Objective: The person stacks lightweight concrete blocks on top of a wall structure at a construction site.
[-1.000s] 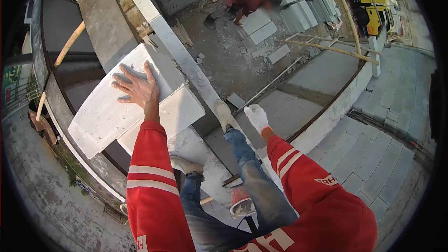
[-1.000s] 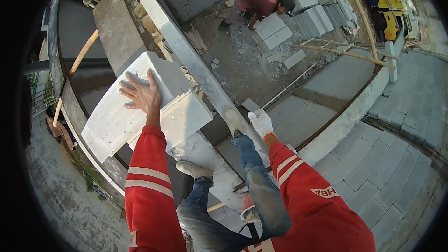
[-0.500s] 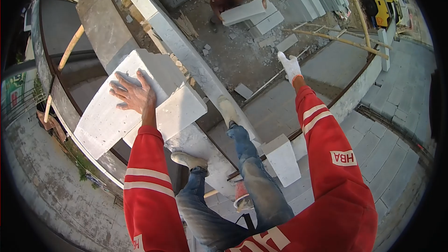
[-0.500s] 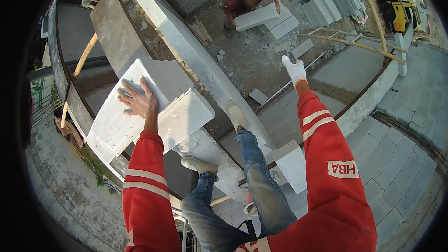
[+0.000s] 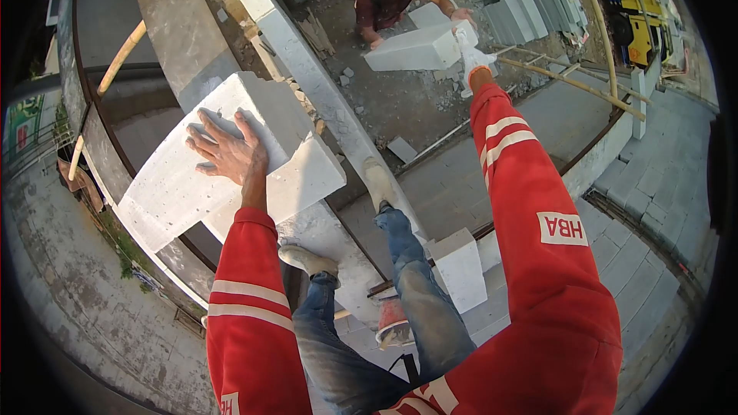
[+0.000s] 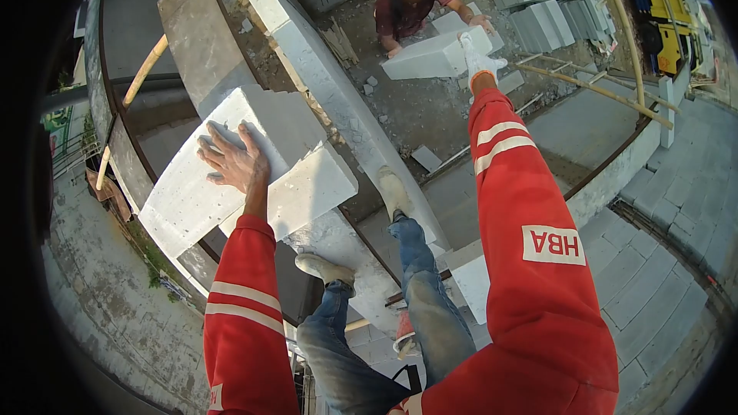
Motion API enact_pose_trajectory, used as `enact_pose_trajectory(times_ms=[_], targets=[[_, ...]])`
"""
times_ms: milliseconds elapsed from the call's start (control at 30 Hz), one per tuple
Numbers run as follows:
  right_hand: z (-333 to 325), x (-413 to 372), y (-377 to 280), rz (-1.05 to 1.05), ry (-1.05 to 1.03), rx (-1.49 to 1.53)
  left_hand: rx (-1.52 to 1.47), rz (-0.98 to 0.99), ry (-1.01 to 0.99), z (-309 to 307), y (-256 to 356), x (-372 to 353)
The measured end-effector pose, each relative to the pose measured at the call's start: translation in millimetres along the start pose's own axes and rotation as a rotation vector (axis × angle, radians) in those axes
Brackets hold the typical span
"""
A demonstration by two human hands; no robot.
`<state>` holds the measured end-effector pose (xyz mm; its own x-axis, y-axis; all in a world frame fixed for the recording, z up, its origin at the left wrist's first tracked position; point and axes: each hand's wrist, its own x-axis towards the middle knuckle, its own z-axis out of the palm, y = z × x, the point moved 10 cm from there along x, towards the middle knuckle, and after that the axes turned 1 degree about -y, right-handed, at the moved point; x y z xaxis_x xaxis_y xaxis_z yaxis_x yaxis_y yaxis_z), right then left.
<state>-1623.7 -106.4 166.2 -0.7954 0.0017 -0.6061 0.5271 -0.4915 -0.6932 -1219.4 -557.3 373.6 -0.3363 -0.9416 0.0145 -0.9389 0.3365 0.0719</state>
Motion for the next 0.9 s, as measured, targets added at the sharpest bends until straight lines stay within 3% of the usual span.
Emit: enact_pose_trajectory(times_ms=[33,100,167,267,300,333,367,433,467,567,633,667,733,800,867,900], targets=[[8.8,-1.0,0.8,-0.028,-0.083,0.213,0.011,-0.003,-0.008,-0.3,-2.7,-5.0],[-6.7,-38.6,-22.6,0.067,0.555,-0.98,0.011,-0.011,-0.009,-1.3,1.3,0.0],[-53.9,-1.5,-16.2,0.04,0.416,-0.823,0.007,-0.011,0.001,-4.1,4.3,-1.1],[-17.4,-115.9,-41.4,-0.135,0.462,-0.54,-0.004,-0.033,-0.039,-4.1,7.1,-3.4],[-6.9,-148.1,-47.0,-0.041,0.403,-0.624,-0.017,-0.031,-0.047,-3.8,7.6,-3.7],[-1.6,-167.6,-48.7,-0.152,0.349,-0.536,0.008,-0.028,-0.056,0.3,7.7,-2.5],[3.3,-194.2,-54.2,-0.212,0.403,-0.589,0.003,-0.041,-0.066,3.8,6.7,-2.2],[-9.2,-215.0,-52.7,-0.182,0.331,-0.636,-0.058,-0.041,-0.112,-1.5,10.2,-2.1],[-0.3,-240.9,-64.6,-0.293,0.296,-0.667,-0.079,-0.044,-0.109,-5.1,11.0,-3.6],[10.4,-268.4,-117.2,-0.291,0.136,-0.899,-0.134,-0.037,-0.055,-18.6,4.3,-10.9],[28.4,-291.5,-157.8,-0.281,0.019,-1.066,-0.682,0.113,0.125,-53.4,1.7,-28.0],[48.7,-320.8,-174.3,-0.261,-0.022,-1.167,-0.717,0.157,0.206,-74.2,-4.4,-64.0],[106.5,-394.7,-199.3,-0.239,-0.106,-1.404,-0.959,-0.011,-0.005,-41.7,-22.9,-154.5],[156.0,-470.4,-216.0,-0.202,-0.122,-1.609,-0.876,-0.375,-0.398,51.9,-41.2,-268.3],[183.6,-523.4,-239.0,-0.152,-0.143,-1.749,-1.156,-0.857,-0.872,133.5,-39.6,-382.4],[187.9,-542.7,-254.9,-0.158,-0.152,-1.801,-1.164,-0.886,-0.874,164.6,-40.6,-425.0]])
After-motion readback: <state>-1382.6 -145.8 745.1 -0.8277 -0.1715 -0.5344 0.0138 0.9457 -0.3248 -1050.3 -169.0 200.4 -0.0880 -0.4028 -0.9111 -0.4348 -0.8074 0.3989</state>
